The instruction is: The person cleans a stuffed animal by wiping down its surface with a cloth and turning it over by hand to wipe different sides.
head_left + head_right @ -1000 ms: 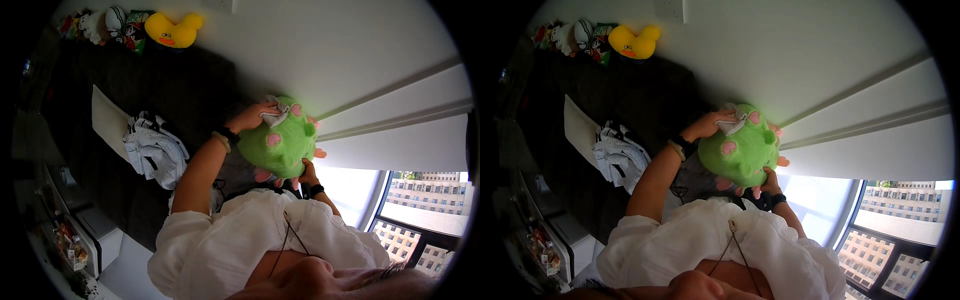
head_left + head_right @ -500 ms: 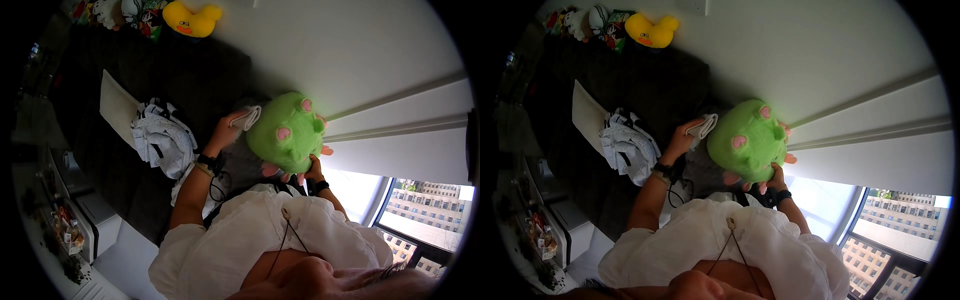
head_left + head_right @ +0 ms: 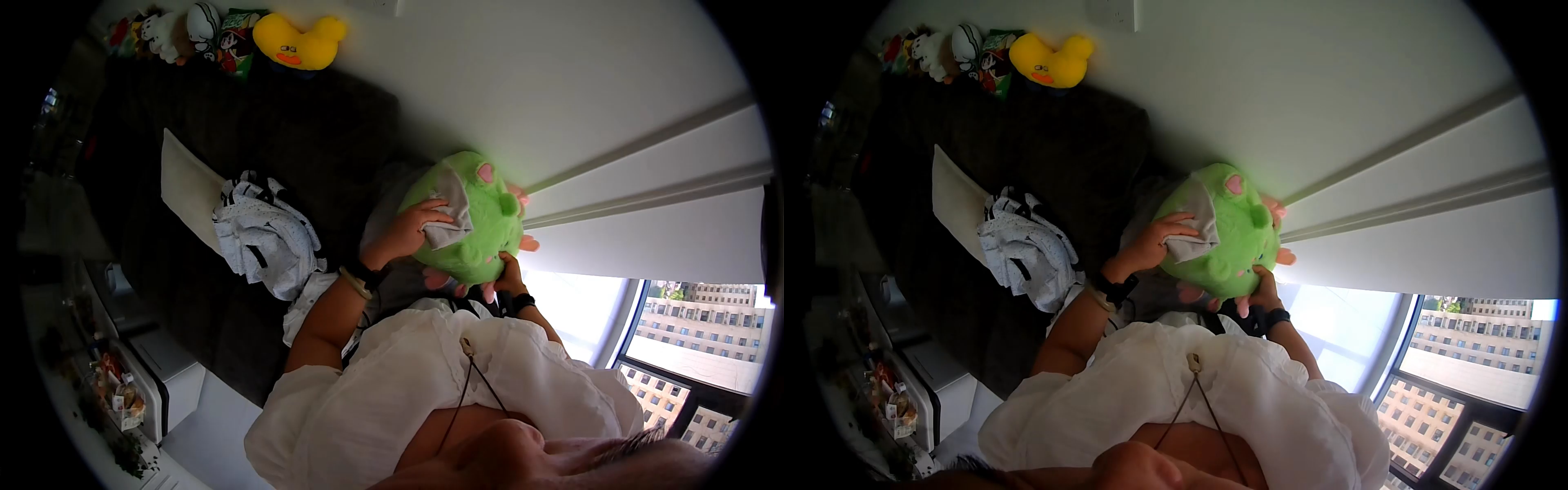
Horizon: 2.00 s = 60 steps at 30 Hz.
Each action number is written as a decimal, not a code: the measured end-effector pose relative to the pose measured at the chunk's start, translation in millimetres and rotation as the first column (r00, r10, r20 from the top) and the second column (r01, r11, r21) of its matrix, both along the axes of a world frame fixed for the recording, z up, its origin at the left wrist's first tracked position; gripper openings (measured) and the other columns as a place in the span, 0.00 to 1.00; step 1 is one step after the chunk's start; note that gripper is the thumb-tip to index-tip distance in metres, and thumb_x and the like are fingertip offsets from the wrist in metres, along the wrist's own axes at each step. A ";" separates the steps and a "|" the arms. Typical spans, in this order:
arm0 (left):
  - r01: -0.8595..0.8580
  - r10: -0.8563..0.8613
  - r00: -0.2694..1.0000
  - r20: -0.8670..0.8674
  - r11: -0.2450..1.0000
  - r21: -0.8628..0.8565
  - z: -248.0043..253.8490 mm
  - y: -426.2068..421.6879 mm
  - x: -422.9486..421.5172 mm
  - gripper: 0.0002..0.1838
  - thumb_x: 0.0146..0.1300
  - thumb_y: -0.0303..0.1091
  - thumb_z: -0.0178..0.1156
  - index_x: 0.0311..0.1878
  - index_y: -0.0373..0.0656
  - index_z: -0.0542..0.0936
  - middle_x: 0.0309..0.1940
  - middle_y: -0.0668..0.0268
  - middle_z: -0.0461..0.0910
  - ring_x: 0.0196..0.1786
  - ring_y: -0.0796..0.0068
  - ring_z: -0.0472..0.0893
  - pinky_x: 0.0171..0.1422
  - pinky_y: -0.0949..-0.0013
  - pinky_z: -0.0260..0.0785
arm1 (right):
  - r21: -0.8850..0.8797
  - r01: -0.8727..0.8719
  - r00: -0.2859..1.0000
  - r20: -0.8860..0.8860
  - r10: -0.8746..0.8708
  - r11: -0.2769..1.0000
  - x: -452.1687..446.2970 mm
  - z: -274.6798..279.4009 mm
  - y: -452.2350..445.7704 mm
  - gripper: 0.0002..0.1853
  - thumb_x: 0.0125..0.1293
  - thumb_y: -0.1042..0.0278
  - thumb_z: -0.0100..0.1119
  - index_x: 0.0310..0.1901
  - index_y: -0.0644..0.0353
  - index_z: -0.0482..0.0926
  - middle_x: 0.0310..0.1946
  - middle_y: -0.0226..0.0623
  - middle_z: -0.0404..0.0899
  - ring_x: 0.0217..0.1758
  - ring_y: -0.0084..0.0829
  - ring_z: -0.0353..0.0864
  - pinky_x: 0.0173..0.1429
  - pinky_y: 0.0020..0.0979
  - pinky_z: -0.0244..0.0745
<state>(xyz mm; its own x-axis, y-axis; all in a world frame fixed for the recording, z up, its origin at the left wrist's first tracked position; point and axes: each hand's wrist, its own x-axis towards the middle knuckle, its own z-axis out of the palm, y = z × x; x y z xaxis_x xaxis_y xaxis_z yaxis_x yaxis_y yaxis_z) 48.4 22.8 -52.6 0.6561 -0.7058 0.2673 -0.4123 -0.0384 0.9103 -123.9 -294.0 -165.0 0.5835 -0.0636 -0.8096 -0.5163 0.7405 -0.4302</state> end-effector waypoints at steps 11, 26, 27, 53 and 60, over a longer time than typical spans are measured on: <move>-0.356 0.421 0.779 -0.465 0.907 0.226 -63.1 61.7 -12.7 0.29 0.55 0.10 0.49 0.59 0.38 0.83 0.60 0.55 0.82 0.62 0.63 0.80 0.68 0.66 0.69 | 0.034 0.040 0.999 0.008 -0.040 0.999 -4.6 -19.3 -6.8 0.25 0.66 0.53 0.52 0.58 0.61 0.75 0.52 0.49 0.80 0.55 0.52 0.78 0.61 0.53 0.73; -0.402 0.360 0.878 0.315 0.912 0.078 -40.3 25.5 -42.3 0.29 0.47 0.11 0.56 0.54 0.44 0.84 0.64 0.56 0.73 0.64 0.45 0.73 0.67 0.53 0.70 | 0.008 0.017 1.000 0.016 -0.017 1.000 -3.9 -15.9 -4.3 0.26 0.67 0.52 0.53 0.61 0.61 0.74 0.55 0.48 0.79 0.58 0.51 0.77 0.64 0.54 0.72; -0.435 0.382 0.872 0.307 0.892 0.127 -43.6 25.7 -38.7 0.29 0.48 0.11 0.56 0.55 0.44 0.84 0.64 0.55 0.73 0.64 0.44 0.73 0.66 0.54 0.70 | 0.026 0.007 1.000 0.017 -0.007 1.000 -3.7 -18.7 -4.8 0.27 0.67 0.52 0.53 0.62 0.61 0.73 0.56 0.48 0.79 0.59 0.52 0.77 0.64 0.54 0.72; -0.253 0.004 0.949 0.314 0.604 0.756 53.5 -53.2 53.1 0.12 0.51 0.38 0.63 0.36 0.44 0.89 0.36 0.53 0.87 0.39 0.51 0.87 0.47 0.52 0.79 | 0.089 -0.026 0.994 0.108 0.016 0.996 -7.6 -10.0 3.1 0.27 0.70 0.54 0.53 0.66 0.60 0.70 0.61 0.47 0.77 0.63 0.49 0.75 0.70 0.51 0.68; -0.467 0.189 0.853 0.487 0.693 0.549 74.6 -25.5 68.0 0.15 0.55 0.29 0.62 0.47 0.48 0.86 0.43 0.57 0.84 0.49 0.52 0.83 0.50 0.53 0.78 | 0.077 -0.006 0.996 0.090 -0.001 0.997 -4.3 -4.1 5.3 0.28 0.70 0.53 0.53 0.66 0.60 0.70 0.59 0.48 0.78 0.61 0.50 0.76 0.67 0.52 0.69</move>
<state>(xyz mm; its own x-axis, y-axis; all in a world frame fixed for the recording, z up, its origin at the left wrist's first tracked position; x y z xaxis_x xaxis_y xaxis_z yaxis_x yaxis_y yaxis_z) 116.4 -2.7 22.0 0.8268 -0.5509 0.1135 -0.5461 -0.7379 0.3967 -128.2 -288.7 -169.1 0.6543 -0.0013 -0.7563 -0.4798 0.7723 -0.4164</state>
